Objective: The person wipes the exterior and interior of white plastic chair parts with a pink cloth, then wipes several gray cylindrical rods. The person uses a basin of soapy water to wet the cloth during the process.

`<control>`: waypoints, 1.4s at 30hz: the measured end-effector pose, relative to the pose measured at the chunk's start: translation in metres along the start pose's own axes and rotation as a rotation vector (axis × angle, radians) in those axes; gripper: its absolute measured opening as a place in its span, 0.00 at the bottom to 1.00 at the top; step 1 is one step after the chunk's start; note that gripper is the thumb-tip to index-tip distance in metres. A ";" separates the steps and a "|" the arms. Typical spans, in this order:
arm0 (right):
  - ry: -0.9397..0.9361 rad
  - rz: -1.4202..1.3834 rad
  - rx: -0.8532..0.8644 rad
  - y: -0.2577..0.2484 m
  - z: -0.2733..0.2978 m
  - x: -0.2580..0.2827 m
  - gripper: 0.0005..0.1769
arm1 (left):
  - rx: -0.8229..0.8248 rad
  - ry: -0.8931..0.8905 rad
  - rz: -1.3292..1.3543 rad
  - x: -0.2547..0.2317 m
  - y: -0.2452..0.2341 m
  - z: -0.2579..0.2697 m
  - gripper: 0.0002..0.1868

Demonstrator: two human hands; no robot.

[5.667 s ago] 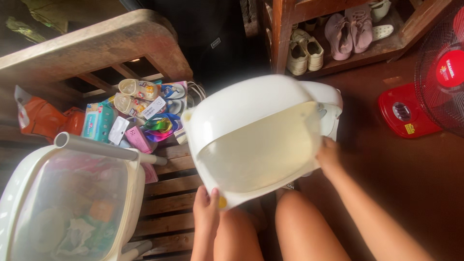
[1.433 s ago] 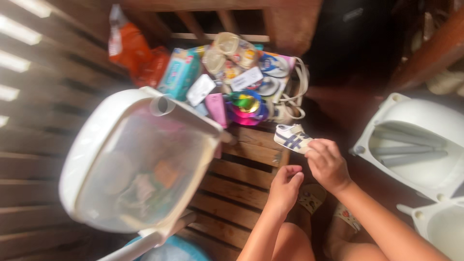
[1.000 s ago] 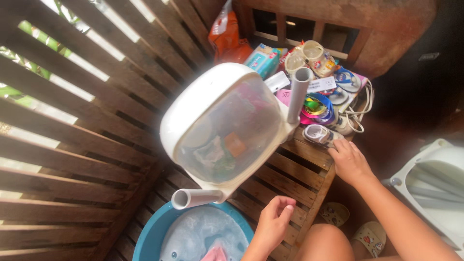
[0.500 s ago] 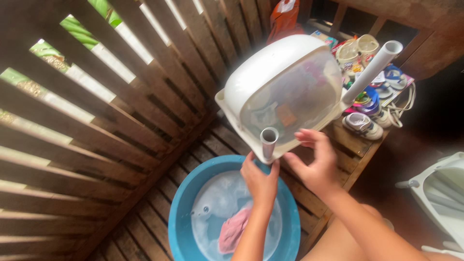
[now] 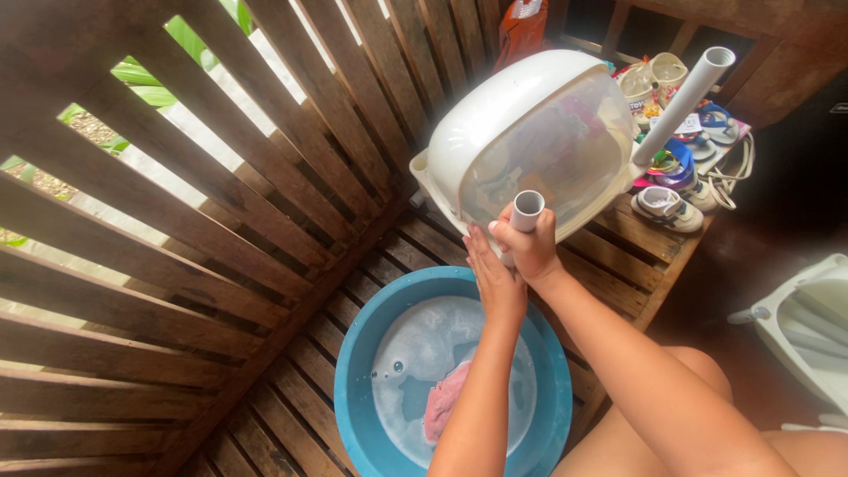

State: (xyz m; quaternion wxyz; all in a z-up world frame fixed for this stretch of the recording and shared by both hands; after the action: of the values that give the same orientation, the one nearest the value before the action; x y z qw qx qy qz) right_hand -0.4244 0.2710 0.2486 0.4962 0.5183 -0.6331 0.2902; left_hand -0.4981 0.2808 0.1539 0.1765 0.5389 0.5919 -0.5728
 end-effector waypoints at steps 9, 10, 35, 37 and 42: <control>-0.222 -0.396 0.012 -0.076 -0.011 0.080 0.04 | 0.019 -0.032 -0.035 -0.006 -0.002 -0.003 0.51; -0.149 -0.327 -0.134 -0.098 -0.008 0.070 0.05 | 0.017 -0.036 -0.064 -0.012 -0.005 -0.005 0.51; -0.213 0.222 -0.599 -0.244 -0.094 -0.009 0.24 | 0.233 -0.701 1.369 -0.021 0.194 -0.048 0.35; -0.081 0.191 -0.664 -0.252 -0.105 -0.011 0.07 | 0.201 -0.698 1.368 -0.025 0.192 -0.052 0.33; -0.063 0.006 -0.247 -0.253 -0.119 0.012 0.03 | 0.202 -0.782 1.299 -0.028 0.184 -0.051 0.31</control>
State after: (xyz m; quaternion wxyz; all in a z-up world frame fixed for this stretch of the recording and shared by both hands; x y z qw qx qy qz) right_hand -0.1457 0.2971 0.2633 0.5352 0.4603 -0.6808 0.1953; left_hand -0.3125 0.2691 0.1020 0.6243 0.5504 -0.0046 -0.5544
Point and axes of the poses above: each hand's wrist, its own z-axis away from the middle knuckle, its own y-axis out of the palm, x = y × z, the point moved 5 cm from there along -z, towards the middle knuckle, and after that the axes turned 12 degrees about x, right-handed, at the moved point
